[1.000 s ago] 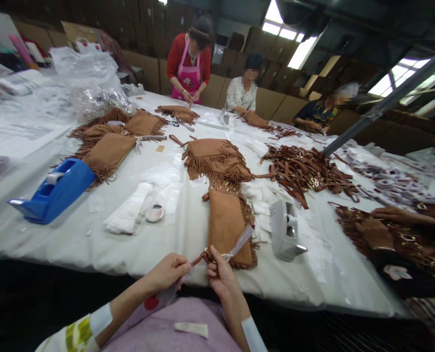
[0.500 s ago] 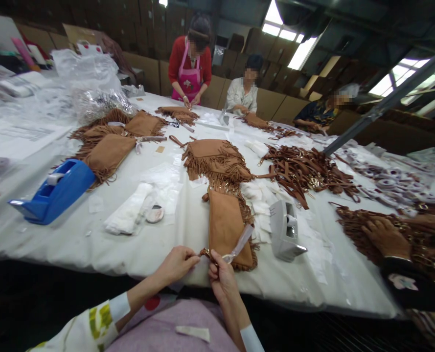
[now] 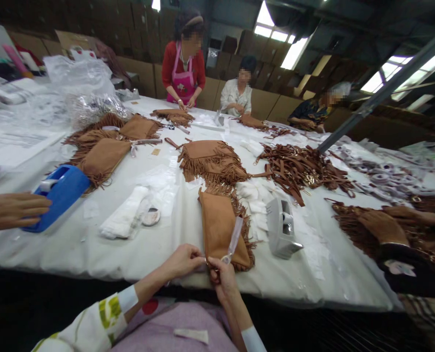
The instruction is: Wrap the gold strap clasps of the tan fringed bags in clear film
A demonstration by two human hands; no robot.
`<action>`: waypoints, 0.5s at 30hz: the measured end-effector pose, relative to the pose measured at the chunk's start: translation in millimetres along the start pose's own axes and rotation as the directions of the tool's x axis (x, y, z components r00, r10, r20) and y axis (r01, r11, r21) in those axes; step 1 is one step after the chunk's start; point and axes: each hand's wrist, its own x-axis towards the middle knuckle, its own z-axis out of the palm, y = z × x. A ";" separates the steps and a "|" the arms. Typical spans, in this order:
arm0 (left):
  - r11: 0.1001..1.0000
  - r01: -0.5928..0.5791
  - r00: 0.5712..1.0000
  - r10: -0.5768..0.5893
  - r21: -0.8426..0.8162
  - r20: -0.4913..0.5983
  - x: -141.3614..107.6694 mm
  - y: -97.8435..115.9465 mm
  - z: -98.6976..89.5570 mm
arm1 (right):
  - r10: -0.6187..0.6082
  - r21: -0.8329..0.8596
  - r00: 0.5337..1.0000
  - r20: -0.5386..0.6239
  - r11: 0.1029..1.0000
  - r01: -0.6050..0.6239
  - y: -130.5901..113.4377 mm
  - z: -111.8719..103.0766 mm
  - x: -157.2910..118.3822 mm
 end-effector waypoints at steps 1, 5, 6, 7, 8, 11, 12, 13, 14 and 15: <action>1.000 0.000 1.000 0.000 -0.009 0.028 1.9 -0.9 1.3 | 0.000 -0.024 1.000 0.010 1.000 0.000 -1.1 -1.9 0.1; 0.983 0.061 0.996 -0.049 -0.173 0.071 7.3 -6.3 9.5 | 0.038 -0.058 0.998 0.043 0.998 -0.036 -5.6 -9.6 -2.8; 0.972 0.084 0.996 -0.075 -0.219 0.048 8.0 -7.6 12.1 | 0.050 -0.039 0.998 0.040 0.998 -0.049 -6.0 -11.0 -4.9; 0.962 0.100 0.995 -0.099 -0.253 0.014 8.5 -8.6 14.7 | 0.072 -0.006 0.997 0.038 0.997 -0.071 -5.8 -12.2 -7.6; 0.957 0.104 0.993 -0.116 -0.272 -0.028 8.8 -9.4 17.0 | 0.103 0.037 0.994 0.041 0.994 -0.105 -5.0 -13.0 -11.0; 0.958 0.066 0.985 -0.107 -0.278 -0.134 8.3 -9.6 21.3 | 0.254 0.156 0.963 0.093 0.951 -0.266 1.2 -12.8 -22.7; 0.960 0.053 0.983 -0.099 -0.275 -0.156 7.6 -8.8 21.5 | 0.306 0.176 0.945 0.117 0.930 -0.323 3.9 -11.6 -26.0; 0.961 0.042 0.982 -0.091 -0.272 -0.168 6.6 -7.5 21.1 | 0.343 0.194 0.930 0.132 0.911 -0.364 6.5 -9.6 -28.5; 0.963 0.031 0.982 -0.080 -0.269 -0.173 5.5 -5.9 20.2 | 0.363 0.219 0.922 0.134 0.897 -0.384 8.7 -6.9 -30.0; 0.963 0.018 0.983 -0.067 -0.270 -0.172 4.2 -4.1 19.1 | 0.364 0.251 0.923 0.128 0.888 -0.385 10.4 -3.7 -30.4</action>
